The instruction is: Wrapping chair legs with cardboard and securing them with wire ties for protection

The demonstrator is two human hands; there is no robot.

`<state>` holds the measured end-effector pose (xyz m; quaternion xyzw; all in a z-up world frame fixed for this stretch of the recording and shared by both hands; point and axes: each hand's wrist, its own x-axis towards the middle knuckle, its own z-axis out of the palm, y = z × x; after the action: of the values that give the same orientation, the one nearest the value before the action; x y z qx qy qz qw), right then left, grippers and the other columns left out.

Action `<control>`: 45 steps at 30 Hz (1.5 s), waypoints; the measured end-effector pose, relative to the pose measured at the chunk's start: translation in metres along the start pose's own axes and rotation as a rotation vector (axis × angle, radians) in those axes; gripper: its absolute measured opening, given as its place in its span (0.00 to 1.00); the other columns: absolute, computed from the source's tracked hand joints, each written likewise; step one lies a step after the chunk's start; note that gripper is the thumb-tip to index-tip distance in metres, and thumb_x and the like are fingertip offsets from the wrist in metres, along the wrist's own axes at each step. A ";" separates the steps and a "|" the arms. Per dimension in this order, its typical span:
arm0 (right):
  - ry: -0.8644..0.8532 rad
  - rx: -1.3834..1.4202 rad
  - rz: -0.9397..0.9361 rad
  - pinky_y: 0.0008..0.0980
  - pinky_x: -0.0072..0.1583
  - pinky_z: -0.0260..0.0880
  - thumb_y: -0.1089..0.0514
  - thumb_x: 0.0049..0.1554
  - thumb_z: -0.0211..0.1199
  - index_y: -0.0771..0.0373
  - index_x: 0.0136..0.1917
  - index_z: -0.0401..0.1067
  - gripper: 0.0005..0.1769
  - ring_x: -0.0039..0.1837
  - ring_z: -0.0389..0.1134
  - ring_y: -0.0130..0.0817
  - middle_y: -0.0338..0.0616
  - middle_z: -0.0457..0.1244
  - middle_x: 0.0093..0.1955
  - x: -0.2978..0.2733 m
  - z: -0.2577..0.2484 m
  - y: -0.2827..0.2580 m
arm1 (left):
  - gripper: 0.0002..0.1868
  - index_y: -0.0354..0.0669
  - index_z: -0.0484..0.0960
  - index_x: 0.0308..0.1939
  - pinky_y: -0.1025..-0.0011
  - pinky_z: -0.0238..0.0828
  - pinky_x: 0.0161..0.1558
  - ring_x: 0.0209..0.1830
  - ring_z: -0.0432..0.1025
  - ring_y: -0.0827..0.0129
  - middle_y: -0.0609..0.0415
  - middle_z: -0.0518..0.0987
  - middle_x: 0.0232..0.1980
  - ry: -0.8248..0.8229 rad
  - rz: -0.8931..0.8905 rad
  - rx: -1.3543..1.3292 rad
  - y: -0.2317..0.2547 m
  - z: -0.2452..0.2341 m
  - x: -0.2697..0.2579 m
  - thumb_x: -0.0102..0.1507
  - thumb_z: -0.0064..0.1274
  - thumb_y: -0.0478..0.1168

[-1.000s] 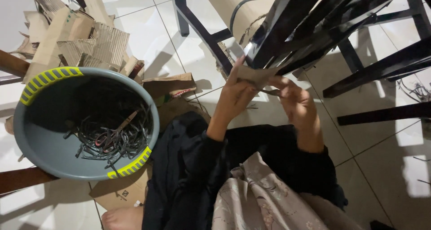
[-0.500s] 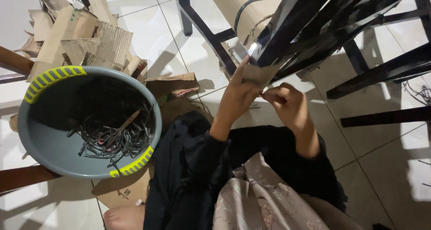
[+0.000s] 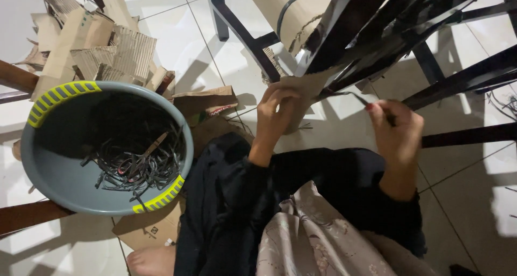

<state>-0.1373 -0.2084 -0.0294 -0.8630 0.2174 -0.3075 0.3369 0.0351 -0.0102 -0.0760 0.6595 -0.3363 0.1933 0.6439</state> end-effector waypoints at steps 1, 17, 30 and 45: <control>0.001 0.000 0.001 0.36 0.39 0.60 0.65 0.67 0.71 0.69 0.52 0.79 0.04 0.34 0.62 0.38 0.53 0.65 0.34 -0.001 -0.005 -0.011 | 0.10 0.48 0.86 0.37 0.70 0.78 0.47 0.44 0.79 0.63 0.60 0.82 0.41 -0.001 0.000 0.000 -0.001 0.000 -0.003 0.63 0.58 0.27; 0.211 -0.074 -0.054 0.30 0.38 0.58 0.56 0.74 0.61 0.68 0.51 0.79 0.15 0.35 0.61 0.30 0.44 0.64 0.34 -0.001 0.000 -0.013 | 0.15 0.45 0.79 0.47 0.65 0.79 0.50 0.47 0.79 0.60 0.51 0.82 0.46 -0.061 -0.001 -0.163 -0.012 0.004 -0.026 0.60 0.67 0.33; 0.142 1.004 0.464 0.27 0.28 0.46 0.63 0.67 0.48 0.58 0.42 0.68 0.13 0.25 0.40 0.18 0.26 0.42 0.26 0.030 0.114 -0.021 | 0.16 0.40 0.66 0.57 0.63 0.75 0.51 0.50 0.72 0.68 0.51 0.67 0.51 0.125 -0.109 -0.414 -0.050 0.047 -0.051 0.69 0.54 0.35; 0.027 1.219 0.443 0.29 0.38 0.63 0.59 0.65 0.61 0.54 0.37 0.65 0.14 0.28 0.49 0.22 0.30 0.46 0.28 0.045 0.126 0.002 | 0.27 0.39 0.55 0.75 0.47 0.41 0.73 0.76 0.60 0.51 0.38 0.68 0.74 0.203 -0.587 -0.733 -0.043 0.040 -0.009 0.75 0.42 0.44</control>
<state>-0.0197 -0.1792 -0.0872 -0.4480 0.1808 -0.3100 0.8189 0.0515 -0.0500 -0.1171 0.4340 -0.1172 -0.0645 0.8909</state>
